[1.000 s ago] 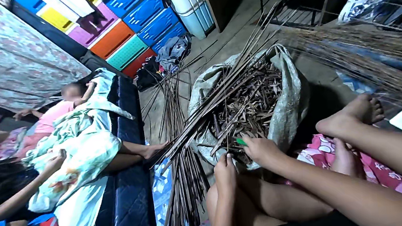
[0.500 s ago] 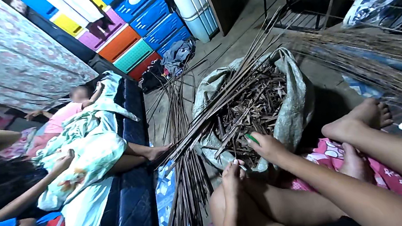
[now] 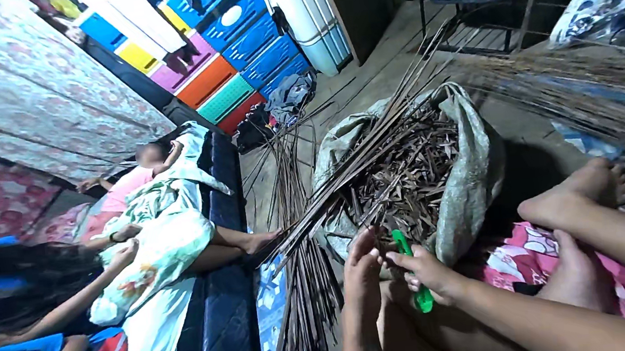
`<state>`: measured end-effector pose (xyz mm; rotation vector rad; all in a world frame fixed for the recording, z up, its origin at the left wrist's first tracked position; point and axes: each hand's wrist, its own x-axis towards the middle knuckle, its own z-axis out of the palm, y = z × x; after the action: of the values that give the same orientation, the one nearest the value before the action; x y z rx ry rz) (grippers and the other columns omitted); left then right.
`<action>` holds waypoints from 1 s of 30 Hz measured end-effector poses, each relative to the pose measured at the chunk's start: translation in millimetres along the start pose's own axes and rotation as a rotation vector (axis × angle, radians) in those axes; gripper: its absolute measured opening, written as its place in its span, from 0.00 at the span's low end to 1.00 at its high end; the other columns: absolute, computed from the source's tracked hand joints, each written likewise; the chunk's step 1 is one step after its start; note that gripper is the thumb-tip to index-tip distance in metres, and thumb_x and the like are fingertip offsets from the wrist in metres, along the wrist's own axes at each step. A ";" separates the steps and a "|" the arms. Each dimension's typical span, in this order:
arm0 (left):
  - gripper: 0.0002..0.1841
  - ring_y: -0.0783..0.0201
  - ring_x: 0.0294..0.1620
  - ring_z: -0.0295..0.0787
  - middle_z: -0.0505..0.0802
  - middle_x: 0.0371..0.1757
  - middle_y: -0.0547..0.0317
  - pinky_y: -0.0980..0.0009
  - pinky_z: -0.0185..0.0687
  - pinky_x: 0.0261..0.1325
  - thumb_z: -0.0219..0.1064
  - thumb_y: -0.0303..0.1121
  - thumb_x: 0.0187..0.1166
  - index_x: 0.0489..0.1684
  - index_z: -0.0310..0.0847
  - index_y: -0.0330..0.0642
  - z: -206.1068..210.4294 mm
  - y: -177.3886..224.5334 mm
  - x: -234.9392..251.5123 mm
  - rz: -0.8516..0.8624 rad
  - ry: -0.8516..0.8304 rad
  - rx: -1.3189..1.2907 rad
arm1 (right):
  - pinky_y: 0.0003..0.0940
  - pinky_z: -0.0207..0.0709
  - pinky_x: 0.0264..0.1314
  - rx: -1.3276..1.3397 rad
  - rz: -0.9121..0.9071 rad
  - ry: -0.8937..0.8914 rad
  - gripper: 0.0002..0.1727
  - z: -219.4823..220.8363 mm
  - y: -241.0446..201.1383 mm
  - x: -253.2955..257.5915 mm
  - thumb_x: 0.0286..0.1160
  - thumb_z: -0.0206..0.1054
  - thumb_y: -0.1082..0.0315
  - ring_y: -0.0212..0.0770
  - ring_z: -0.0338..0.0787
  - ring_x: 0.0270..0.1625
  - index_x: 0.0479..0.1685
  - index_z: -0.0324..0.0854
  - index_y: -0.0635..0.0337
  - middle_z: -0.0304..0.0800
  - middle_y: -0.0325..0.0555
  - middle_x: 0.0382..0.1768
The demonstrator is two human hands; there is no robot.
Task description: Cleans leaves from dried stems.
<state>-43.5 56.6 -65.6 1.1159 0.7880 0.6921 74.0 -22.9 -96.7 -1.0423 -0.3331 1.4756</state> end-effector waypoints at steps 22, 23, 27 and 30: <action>0.17 0.79 0.05 0.64 0.72 0.11 0.72 0.84 0.66 0.10 0.37 0.31 0.96 0.39 0.72 0.41 4.3 16.6 -4.5 -0.278 0.028 0.103 | 0.66 0.80 0.55 -1.316 -0.233 -0.081 0.19 -13.2 -37.4 0.3 0.92 0.52 0.59 0.67 0.91 0.53 0.61 0.77 0.66 0.90 0.66 0.47; 0.18 0.79 0.05 0.63 0.71 0.10 0.72 0.84 0.65 0.10 0.35 0.30 0.95 0.38 0.71 0.42 4.1 15.8 -4.9 -0.284 0.016 0.086 | 0.66 0.80 0.56 -1.352 -0.184 -0.102 0.19 -8.4 -36.8 0.2 0.92 0.52 0.59 0.68 0.91 0.55 0.61 0.77 0.67 0.89 0.67 0.48; 0.18 0.80 0.05 0.62 0.69 0.09 0.74 0.84 0.63 0.10 0.36 0.31 0.94 0.36 0.72 0.44 0.6 8.6 -9.3 -0.297 -0.065 0.030 | 0.70 0.77 0.65 -1.400 0.020 0.138 0.22 -12.5 -56.3 28.3 0.94 0.51 0.60 0.72 0.87 0.67 0.73 0.74 0.67 0.86 0.72 0.63; 0.19 0.81 0.05 0.62 0.69 0.09 0.74 0.85 0.64 0.10 0.36 0.31 0.94 0.35 0.74 0.44 2.9 6.6 -9.8 -0.313 -0.097 -0.039 | 0.69 0.76 0.70 -1.352 0.103 0.304 0.25 -48.9 -78.4 60.8 0.96 0.46 0.57 0.69 0.85 0.72 0.76 0.72 0.66 0.85 0.69 0.68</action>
<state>-47.2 49.1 -56.7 0.9563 0.8393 0.3866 170.0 31.6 -90.7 -2.3253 -1.1389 1.0381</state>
